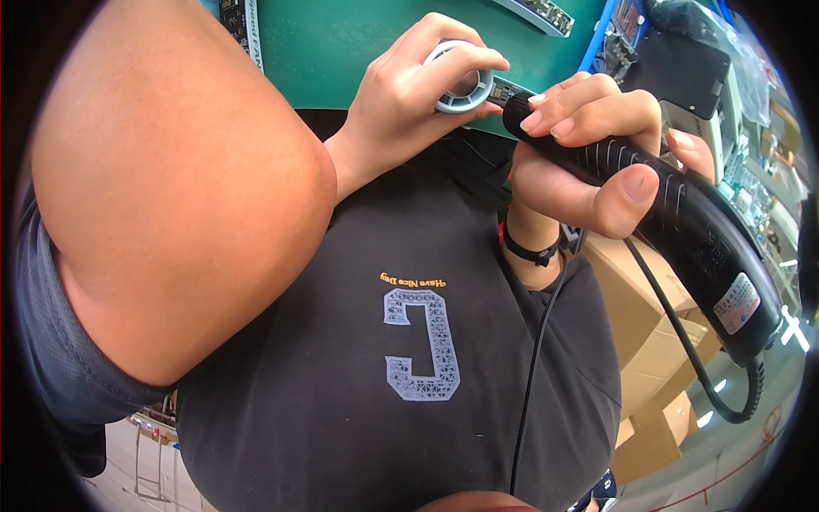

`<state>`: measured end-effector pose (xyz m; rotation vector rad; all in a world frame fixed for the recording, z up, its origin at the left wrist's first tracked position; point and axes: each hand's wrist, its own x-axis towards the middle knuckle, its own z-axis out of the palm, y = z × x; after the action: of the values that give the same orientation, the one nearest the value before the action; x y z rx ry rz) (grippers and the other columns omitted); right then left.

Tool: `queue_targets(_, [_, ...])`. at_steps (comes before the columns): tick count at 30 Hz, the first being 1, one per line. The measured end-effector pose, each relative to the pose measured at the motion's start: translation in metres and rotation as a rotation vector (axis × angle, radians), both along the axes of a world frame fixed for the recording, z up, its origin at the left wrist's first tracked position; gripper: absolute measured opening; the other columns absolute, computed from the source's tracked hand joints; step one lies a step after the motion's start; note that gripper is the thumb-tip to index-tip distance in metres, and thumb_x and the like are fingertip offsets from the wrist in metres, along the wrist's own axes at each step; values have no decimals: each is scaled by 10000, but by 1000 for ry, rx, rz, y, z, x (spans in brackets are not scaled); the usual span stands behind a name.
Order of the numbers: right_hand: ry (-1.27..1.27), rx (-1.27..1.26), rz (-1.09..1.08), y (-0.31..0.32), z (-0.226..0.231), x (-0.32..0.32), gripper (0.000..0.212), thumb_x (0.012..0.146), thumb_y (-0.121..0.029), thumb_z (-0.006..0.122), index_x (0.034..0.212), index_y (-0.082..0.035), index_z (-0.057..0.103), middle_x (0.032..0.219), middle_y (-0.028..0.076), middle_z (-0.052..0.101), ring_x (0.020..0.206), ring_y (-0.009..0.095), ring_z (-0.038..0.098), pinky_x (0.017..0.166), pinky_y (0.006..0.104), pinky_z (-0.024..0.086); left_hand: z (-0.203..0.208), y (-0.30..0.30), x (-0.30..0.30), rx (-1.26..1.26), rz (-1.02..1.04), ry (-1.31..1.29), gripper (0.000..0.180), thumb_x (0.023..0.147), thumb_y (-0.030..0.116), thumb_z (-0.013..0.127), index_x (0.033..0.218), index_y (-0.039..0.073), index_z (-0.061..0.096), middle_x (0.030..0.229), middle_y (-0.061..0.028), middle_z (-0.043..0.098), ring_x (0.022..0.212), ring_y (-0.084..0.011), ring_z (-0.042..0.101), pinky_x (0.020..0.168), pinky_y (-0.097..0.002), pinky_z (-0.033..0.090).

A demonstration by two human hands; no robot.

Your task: Assembling components onto a circuit board using an electric screwdriver.

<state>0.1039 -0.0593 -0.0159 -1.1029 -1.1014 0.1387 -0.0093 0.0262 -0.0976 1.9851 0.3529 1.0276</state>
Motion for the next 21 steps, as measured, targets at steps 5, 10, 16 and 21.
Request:
queue_targets(5, [11, -26, 97, 0, -6, -3, 439, 997, -388, 536, 1317, -135, 375, 640, 133, 508, 421, 217, 475, 426, 340, 479, -9, 0, 0, -12, 26, -26, 388, 729, 145, 880, 1077, 124, 710, 1061, -78, 638, 885, -294, 675, 730, -375, 569])
queue_targets(10, [-10, 5, 112, 5, -11, -3, 469, 1004, -414, 523, 1335, -116, 375, 644, 124, 507, 423, 212, 471, 454, 343, 487, 17, -3, -12, -29, 33, 149, 381, 715, 144, 862, 1065, 145, 713, 1061, -49, 641, 993, -284, 646, 890, -469, 519])
queue_targets(16, [244, 428, 83, -19, 25, -5, 548, 1031, -454, 544, 1384, -65, 388, 726, 158, 556, 501, 250, 535, 515, 369, 506, 29, 4, -7, 515, 209, 503, 303, 722, 176, 831, 1006, 193, 728, 1235, -5, 603, 1273, -249, 488, 1085, -650, 252])
queue_targets(21, [182, 445, -62, -36, 38, 12, 472, 984, -404, 489, 1344, -99, 481, 663, 105, 511, 445, 206, 482, 474, 342, 458, 49, 30, 17, 691, 216, 525, 375, 686, 254, 894, 1027, 239, 737, 1464, -35, 487, 1363, -320, 440, 1146, -627, 247])
